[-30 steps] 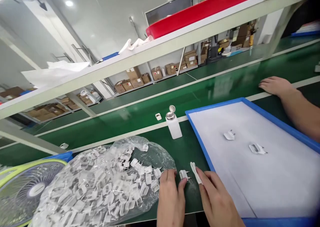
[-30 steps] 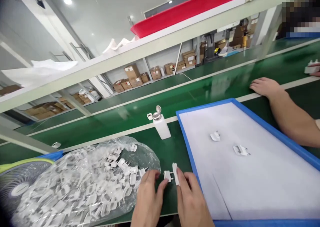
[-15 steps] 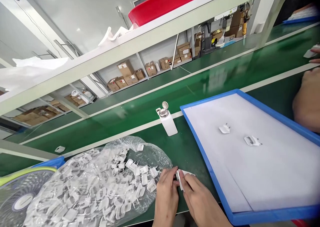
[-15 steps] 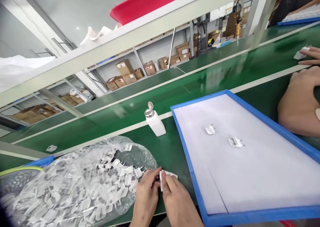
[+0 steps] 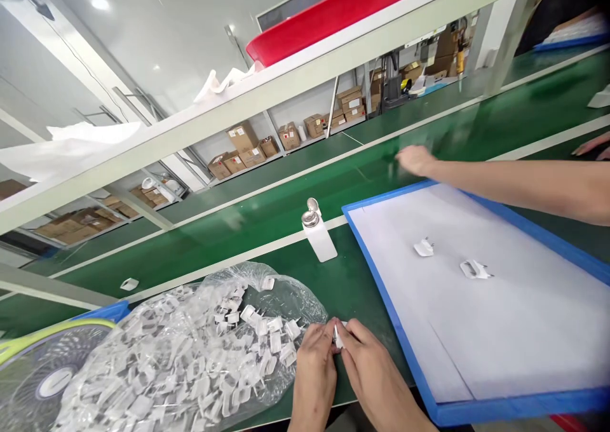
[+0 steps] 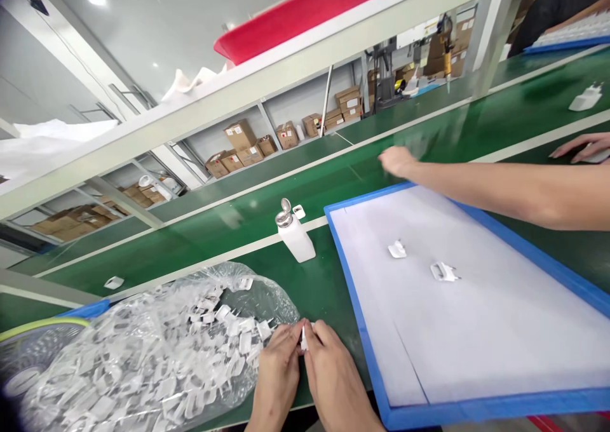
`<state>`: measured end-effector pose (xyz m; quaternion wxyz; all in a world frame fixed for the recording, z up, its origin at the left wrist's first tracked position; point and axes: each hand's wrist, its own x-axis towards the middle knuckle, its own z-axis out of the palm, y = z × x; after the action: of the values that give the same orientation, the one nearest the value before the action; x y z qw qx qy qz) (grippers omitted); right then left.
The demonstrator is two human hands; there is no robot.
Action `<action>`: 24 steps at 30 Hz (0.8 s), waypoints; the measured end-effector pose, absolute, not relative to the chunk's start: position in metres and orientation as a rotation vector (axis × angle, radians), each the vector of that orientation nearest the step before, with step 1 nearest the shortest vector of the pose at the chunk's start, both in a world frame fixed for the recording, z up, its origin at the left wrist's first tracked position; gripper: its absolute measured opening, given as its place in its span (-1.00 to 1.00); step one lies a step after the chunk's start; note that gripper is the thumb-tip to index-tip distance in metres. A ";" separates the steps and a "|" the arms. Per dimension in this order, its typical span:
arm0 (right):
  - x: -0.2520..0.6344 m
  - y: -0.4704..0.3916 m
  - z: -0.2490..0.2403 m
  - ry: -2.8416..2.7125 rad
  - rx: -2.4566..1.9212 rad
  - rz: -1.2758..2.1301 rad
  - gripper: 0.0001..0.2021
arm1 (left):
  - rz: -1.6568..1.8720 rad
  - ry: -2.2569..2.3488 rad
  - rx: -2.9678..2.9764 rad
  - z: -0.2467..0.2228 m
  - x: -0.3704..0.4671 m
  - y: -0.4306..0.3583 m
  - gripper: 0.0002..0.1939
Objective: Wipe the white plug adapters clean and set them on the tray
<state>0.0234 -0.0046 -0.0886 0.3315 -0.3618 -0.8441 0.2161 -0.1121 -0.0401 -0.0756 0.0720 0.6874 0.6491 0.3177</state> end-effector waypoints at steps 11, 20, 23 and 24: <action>0.028 -0.019 -0.111 -2.177 -0.885 0.542 -0.53 | 1.027 1.938 2.110 -0.078 -0.111 -0.043 -0.59; 0.063 0.000 -0.045 -2.044 -0.846 1.190 -0.62 | 1.317 1.611 2.092 -0.049 -0.099 -0.063 -0.50; 0.077 0.008 -0.025 -1.772 -0.844 1.608 -0.67 | 1.442 1.611 1.934 -0.048 -0.093 -0.068 -0.53; 0.080 0.009 -0.021 -1.625 -0.915 1.715 -0.70 | 1.479 1.612 1.860 -0.048 -0.091 -0.070 -0.55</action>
<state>0.0802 0.0086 -0.0209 0.2995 -0.3445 -0.6121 0.6458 -0.0911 -0.0696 -0.0483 0.1347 0.6418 0.5564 0.5103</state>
